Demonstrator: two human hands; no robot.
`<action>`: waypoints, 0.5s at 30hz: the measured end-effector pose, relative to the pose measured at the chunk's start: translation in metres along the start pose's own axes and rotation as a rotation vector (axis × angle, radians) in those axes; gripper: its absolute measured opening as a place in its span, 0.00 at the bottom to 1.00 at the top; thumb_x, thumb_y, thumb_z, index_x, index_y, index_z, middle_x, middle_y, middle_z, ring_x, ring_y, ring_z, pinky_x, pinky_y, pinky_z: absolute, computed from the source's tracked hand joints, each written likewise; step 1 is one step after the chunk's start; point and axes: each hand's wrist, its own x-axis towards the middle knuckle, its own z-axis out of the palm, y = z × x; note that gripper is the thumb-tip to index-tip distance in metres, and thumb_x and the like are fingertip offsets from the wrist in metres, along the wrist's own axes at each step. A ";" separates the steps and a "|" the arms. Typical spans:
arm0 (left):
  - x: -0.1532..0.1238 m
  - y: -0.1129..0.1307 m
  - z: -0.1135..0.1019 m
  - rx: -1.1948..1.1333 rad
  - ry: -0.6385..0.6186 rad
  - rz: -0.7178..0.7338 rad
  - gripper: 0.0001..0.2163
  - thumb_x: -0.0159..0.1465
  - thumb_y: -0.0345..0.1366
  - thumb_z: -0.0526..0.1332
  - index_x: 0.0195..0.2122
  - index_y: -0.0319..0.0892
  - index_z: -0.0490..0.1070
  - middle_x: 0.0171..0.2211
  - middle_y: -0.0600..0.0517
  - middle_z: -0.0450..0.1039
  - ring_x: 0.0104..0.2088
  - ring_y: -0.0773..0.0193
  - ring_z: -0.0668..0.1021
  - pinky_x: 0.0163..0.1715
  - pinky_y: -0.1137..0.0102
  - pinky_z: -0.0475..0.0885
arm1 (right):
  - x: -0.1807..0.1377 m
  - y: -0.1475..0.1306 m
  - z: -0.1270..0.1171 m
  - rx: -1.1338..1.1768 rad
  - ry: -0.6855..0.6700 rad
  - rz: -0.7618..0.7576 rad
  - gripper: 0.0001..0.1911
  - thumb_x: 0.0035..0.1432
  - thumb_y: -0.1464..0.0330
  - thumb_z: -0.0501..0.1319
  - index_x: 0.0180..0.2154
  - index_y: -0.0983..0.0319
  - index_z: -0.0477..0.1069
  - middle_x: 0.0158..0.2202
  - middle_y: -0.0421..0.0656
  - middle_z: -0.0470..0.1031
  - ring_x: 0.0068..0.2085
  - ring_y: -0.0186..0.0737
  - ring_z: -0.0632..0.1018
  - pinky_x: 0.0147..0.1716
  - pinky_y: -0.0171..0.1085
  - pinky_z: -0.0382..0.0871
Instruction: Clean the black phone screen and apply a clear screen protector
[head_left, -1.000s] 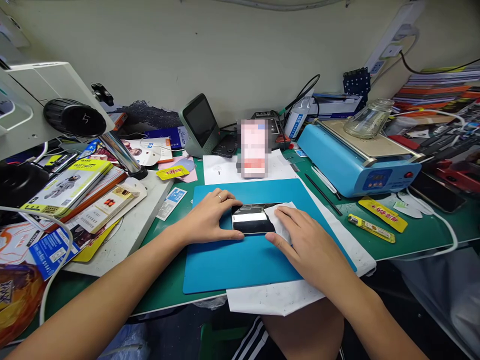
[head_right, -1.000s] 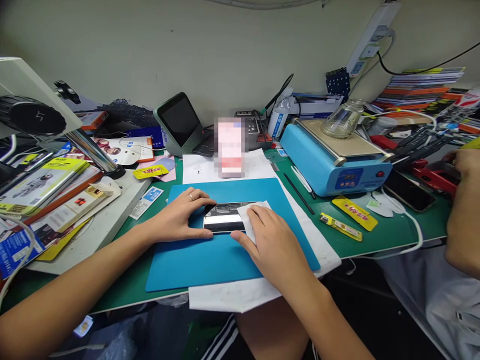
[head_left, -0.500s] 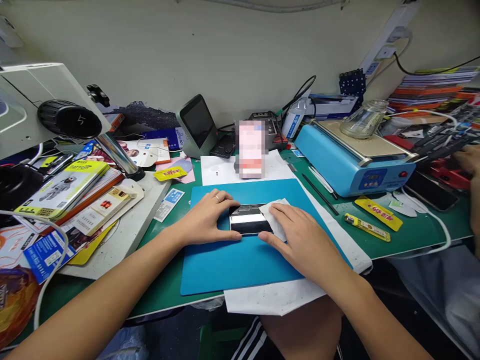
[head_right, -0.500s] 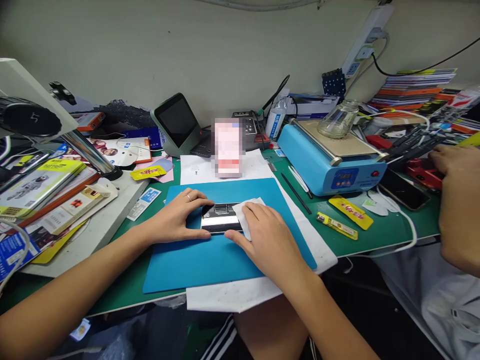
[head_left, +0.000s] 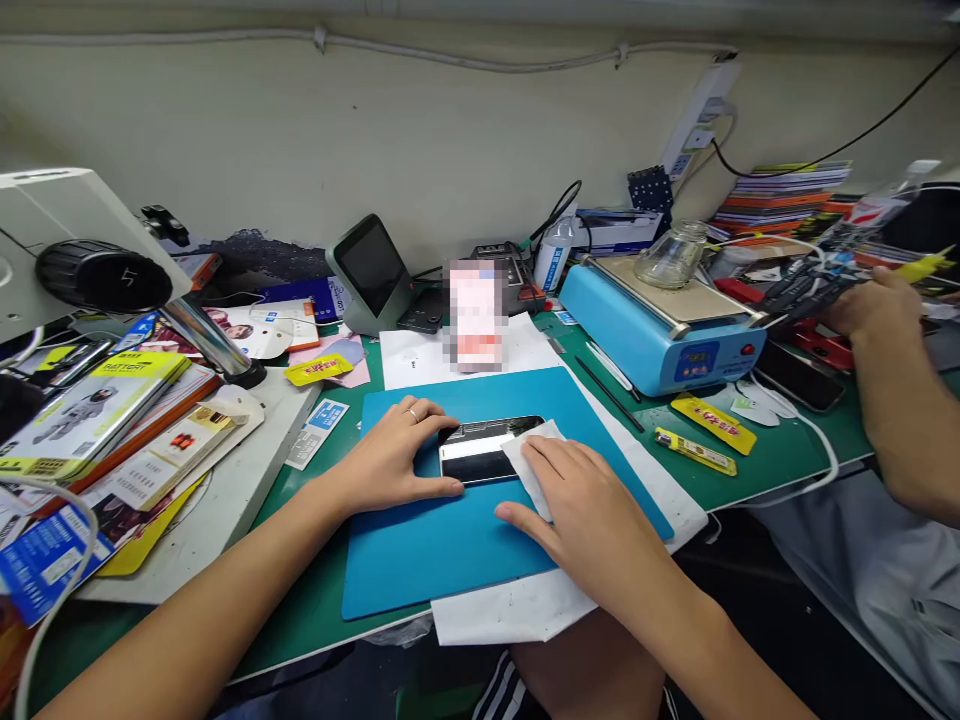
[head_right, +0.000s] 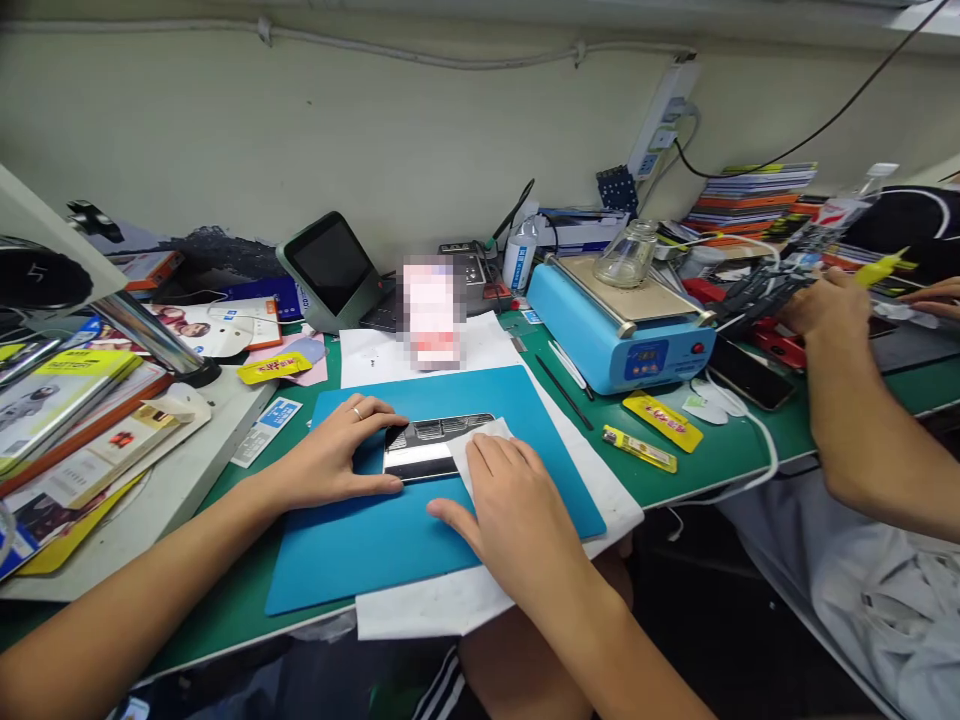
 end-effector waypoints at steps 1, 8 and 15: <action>0.000 0.000 0.000 -0.002 0.004 -0.002 0.33 0.60 0.61 0.65 0.61 0.48 0.68 0.57 0.44 0.69 0.55 0.46 0.70 0.53 0.52 0.71 | -0.002 -0.001 0.001 -0.011 0.012 0.000 0.30 0.66 0.50 0.57 0.53 0.68 0.73 0.49 0.58 0.80 0.51 0.58 0.80 0.50 0.54 0.76; 0.001 0.000 -0.001 -0.007 0.011 0.007 0.33 0.59 0.60 0.66 0.60 0.47 0.69 0.56 0.44 0.69 0.54 0.46 0.70 0.52 0.52 0.70 | 0.007 0.000 0.006 -0.030 0.031 0.041 0.30 0.69 0.49 0.51 0.52 0.68 0.74 0.49 0.58 0.80 0.51 0.58 0.79 0.48 0.53 0.76; 0.001 0.002 -0.002 0.005 0.013 0.006 0.32 0.59 0.59 0.67 0.60 0.47 0.69 0.55 0.44 0.69 0.54 0.46 0.70 0.52 0.52 0.71 | 0.027 0.007 0.005 0.005 -0.021 0.071 0.26 0.70 0.52 0.52 0.49 0.65 0.76 0.49 0.55 0.80 0.48 0.54 0.79 0.48 0.51 0.75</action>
